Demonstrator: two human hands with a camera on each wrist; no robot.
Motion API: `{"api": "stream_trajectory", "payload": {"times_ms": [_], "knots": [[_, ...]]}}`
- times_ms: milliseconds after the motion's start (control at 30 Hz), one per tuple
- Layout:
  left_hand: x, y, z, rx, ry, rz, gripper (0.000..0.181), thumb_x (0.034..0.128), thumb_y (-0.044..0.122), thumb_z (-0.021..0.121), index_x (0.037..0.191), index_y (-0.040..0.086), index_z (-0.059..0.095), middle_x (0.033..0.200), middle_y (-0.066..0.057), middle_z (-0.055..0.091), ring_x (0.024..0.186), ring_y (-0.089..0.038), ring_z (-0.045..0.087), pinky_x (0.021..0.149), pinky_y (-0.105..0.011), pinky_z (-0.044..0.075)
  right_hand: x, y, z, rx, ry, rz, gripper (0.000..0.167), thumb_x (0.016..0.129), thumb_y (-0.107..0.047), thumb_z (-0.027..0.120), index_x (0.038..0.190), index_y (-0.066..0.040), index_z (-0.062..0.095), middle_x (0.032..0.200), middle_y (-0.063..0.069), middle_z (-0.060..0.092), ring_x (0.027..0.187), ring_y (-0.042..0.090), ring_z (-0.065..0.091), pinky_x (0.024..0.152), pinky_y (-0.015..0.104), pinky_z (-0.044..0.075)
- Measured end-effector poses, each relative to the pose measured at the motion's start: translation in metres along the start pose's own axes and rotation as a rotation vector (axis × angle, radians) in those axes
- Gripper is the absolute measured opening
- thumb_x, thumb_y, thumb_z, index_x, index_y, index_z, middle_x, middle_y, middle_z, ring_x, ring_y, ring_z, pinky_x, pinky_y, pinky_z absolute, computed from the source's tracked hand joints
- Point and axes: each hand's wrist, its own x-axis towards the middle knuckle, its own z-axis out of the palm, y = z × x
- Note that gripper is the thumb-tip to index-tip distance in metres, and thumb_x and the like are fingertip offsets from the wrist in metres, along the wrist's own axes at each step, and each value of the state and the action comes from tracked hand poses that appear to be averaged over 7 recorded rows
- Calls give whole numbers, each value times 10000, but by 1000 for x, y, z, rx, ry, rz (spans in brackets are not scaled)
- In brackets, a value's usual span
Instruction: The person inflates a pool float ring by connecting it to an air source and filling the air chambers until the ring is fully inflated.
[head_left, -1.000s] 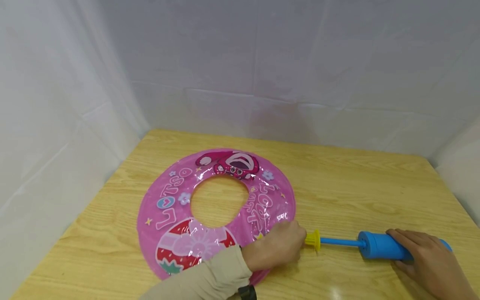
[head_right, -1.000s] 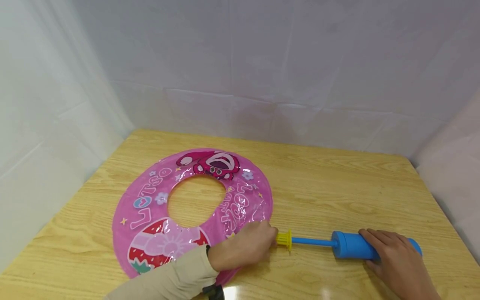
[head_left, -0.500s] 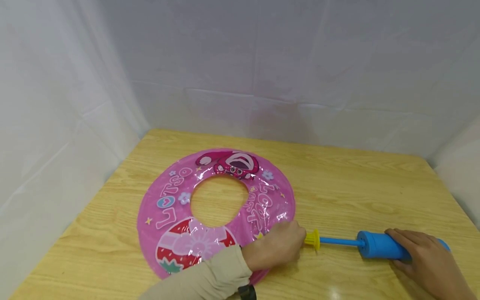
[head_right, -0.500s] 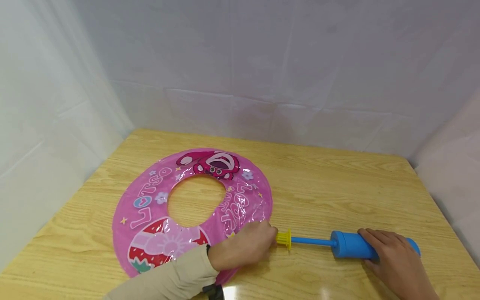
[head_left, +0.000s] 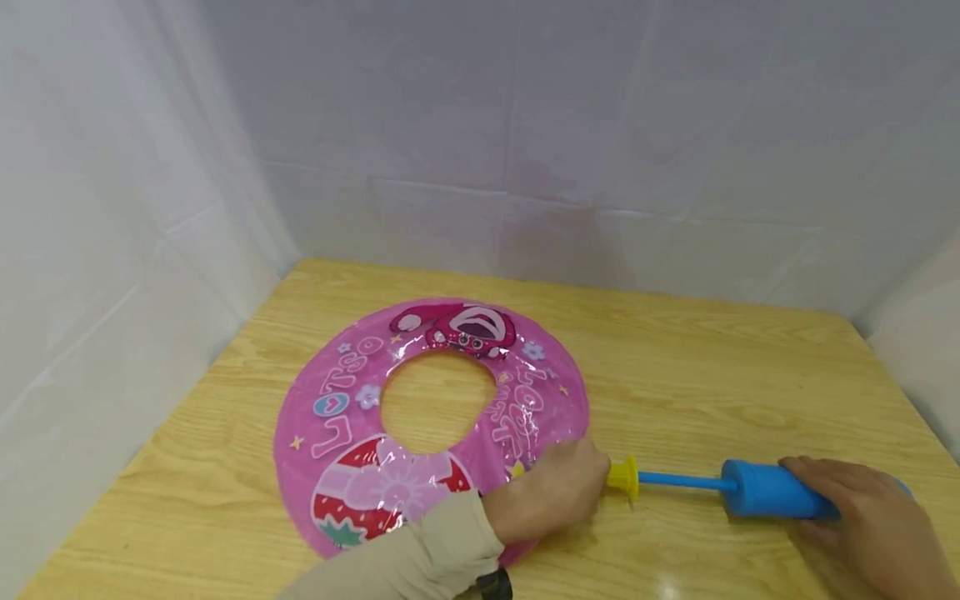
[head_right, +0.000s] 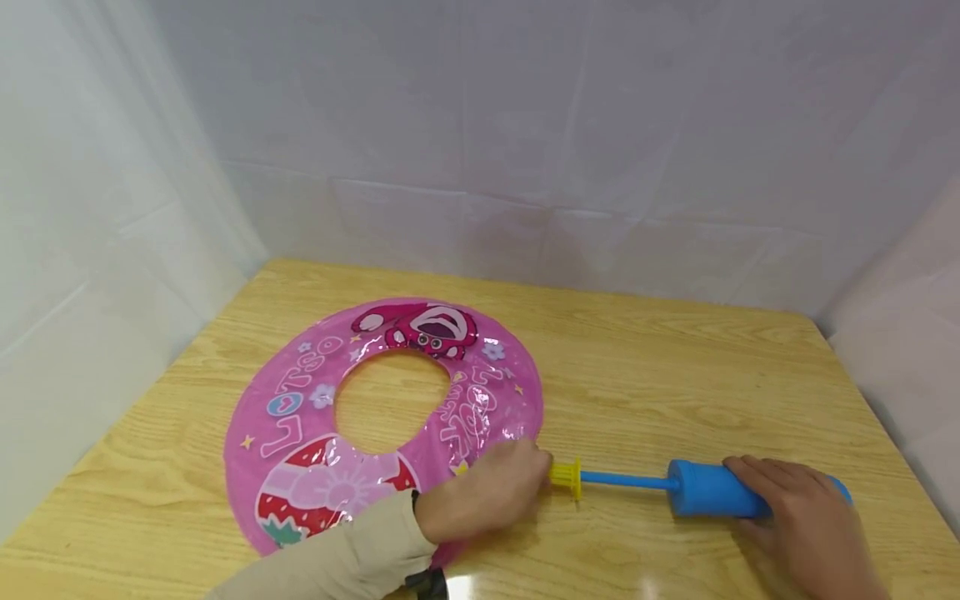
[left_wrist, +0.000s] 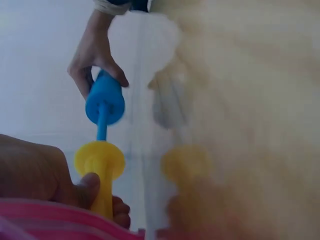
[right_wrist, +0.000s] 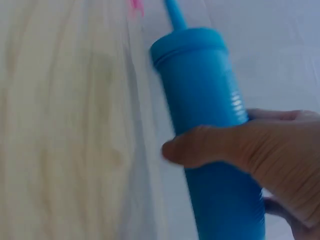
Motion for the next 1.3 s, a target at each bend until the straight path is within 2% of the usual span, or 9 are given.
{"api": "stream_trajectory", "payload": {"times_ms": [100, 133, 233, 400, 533, 667, 900, 1033, 1300], "knots": [[2, -4, -7, -25, 10, -28, 107, 858, 119, 674, 753, 111, 664, 633, 8, 545, 517, -83, 487, 428, -163, 407, -1, 8, -8, -24, 65, 6, 935, 838, -763, 172, 1161, -12, 625, 983, 242, 641, 836, 453, 572, 787, 591, 431], [3, -5, -9, -41, 15, -39, 111, 871, 133, 675, 763, 107, 670, 637, 7, 548, 519, -82, 484, 432, -162, 408, -1, 10, -10, -29, 93, 9, 944, 855, -750, 140, 1170, 0, 620, 973, 259, 640, 825, 465, 569, 779, 594, 429], [6, -7, -14, -91, 11, -50, 105, 875, 153, 689, 778, 112, 691, 654, 9, 584, 531, -80, 499, 452, -161, 426, -1, 13, -15, -28, 156, 39, 962, 857, -757, 153, 1195, 17, 615, 943, 291, 643, 802, 478, 568, 731, 597, 436], [7, -4, -11, -70, 10, 47, 67, 841, 133, 706, 777, 131, 689, 633, 38, 566, 523, -68, 479, 459, -143, 410, 0, 5, -19, -10, 221, 1, 905, 903, -706, 162, 1267, 10, 581, 931, 292, 625, 810, 473, 538, 768, 606, 414], [5, -2, -6, -71, 55, 91, 97, 814, 89, 691, 730, 127, 664, 587, 47, 513, 482, -58, 441, 407, -129, 356, 7, -8, -24, -19, 211, -112, 795, 964, -617, 125, 1441, -61, 433, 982, 279, 585, 872, 446, 495, 1018, 545, 321], [3, -3, -8, -81, 62, 76, 86, 816, 74, 687, 742, 116, 670, 596, 40, 527, 481, -59, 453, 406, -124, 361, 18, -24, -28, -68, 142, -168, 705, 984, -571, 71, 1541, -157, 193, 1036, 276, 565, 929, 438, 481, 1123, 510, 207], [-1, -4, -12, -112, 53, 80, 56, 791, 58, 696, 773, 109, 683, 608, 36, 540, 488, -63, 459, 425, -125, 377, 32, -49, -21, -34, 174, -183, 735, 989, -566, 103, 1464, -91, 401, 1008, 254, 644, 907, 442, 555, 921, 530, 393], [-2, -3, -12, -107, 41, 81, 98, 759, 53, 704, 713, 125, 657, 595, 41, 530, 490, -68, 454, 432, -135, 381, 35, -60, -12, -16, 154, -199, 618, 1000, -540, 107, 1533, -235, 175, 1037, 234, 654, 918, 415, 579, 939, 489, 388], [-2, -5, -14, -137, 3, 72, 121, 775, 73, 723, 847, 166, 697, 742, 87, 645, 640, -44, 577, 548, -141, 474, 36, -53, -15, 55, 148, -157, 754, 945, -654, 200, 1290, -115, 598, 1056, 124, 650, 886, 317, 592, 862, 343, 411]]}}
